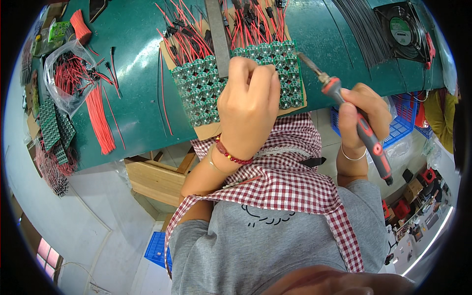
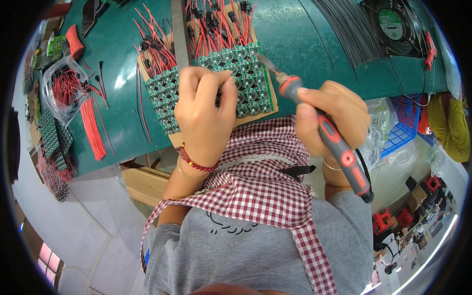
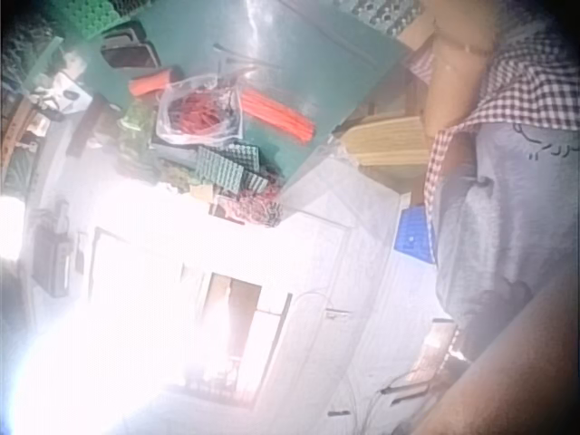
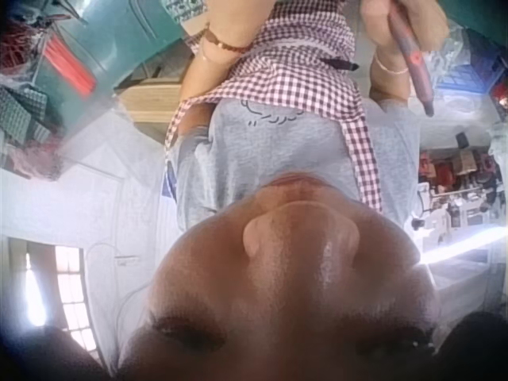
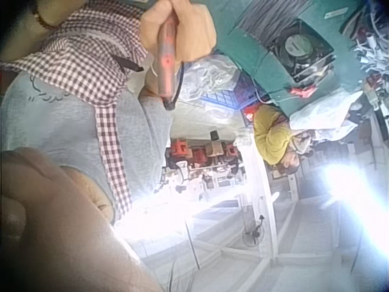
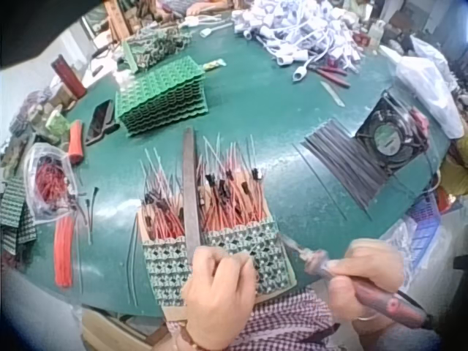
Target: The person solders components on an array of circuit boards using a soldering iron, then arranges and gathers the connected wires along the edge of the board by hand.
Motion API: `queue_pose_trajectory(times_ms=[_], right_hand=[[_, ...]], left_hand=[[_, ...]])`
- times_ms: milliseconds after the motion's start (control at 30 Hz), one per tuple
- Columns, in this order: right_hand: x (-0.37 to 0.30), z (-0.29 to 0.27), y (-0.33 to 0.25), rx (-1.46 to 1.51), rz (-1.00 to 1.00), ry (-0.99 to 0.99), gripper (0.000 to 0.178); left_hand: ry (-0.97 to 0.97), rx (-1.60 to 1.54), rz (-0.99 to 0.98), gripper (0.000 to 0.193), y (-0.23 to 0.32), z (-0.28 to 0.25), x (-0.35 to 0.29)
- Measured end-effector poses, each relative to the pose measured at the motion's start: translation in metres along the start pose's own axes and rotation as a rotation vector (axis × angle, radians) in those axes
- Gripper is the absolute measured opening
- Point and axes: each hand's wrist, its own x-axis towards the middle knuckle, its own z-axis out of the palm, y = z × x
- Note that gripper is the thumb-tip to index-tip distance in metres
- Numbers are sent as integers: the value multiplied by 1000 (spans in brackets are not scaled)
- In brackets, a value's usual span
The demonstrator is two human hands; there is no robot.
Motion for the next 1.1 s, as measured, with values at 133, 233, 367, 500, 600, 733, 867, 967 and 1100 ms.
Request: queue_pose_trajectory(times_ms=[133,233,367,500,600,733,867,967,1100], right_hand=[[-8,-11,-4,38,47,49,11],[-16,-12,-6,63,57,36,12],[-25,-6,-5,82,24,11,13],[-26,1,-2,68,-2,2,15],[-26,4,0,60,-22,-1,15],[-25,6,2,43,-39,-11,16],[-25,7,4,45,-36,-19,16],[-25,7,4,49,-43,-14,16],[-24,9,4,33,-69,-32,17]], left_hand=[[-2,-35,5,17,3,-6,-9],[-35,-74,-12,17,4,-6,-13],[-54,-77,-31,17,1,-4,-20],[-65,-75,-27,17,0,-4,-20],[-71,-74,-35,17,1,-4,-21],[-45,-77,0,18,-1,0,-20],[-64,-70,-12,18,-1,0,-21],[-67,-59,-13,17,-1,1,-21],[-60,-60,-14,17,-2,3,-19]])
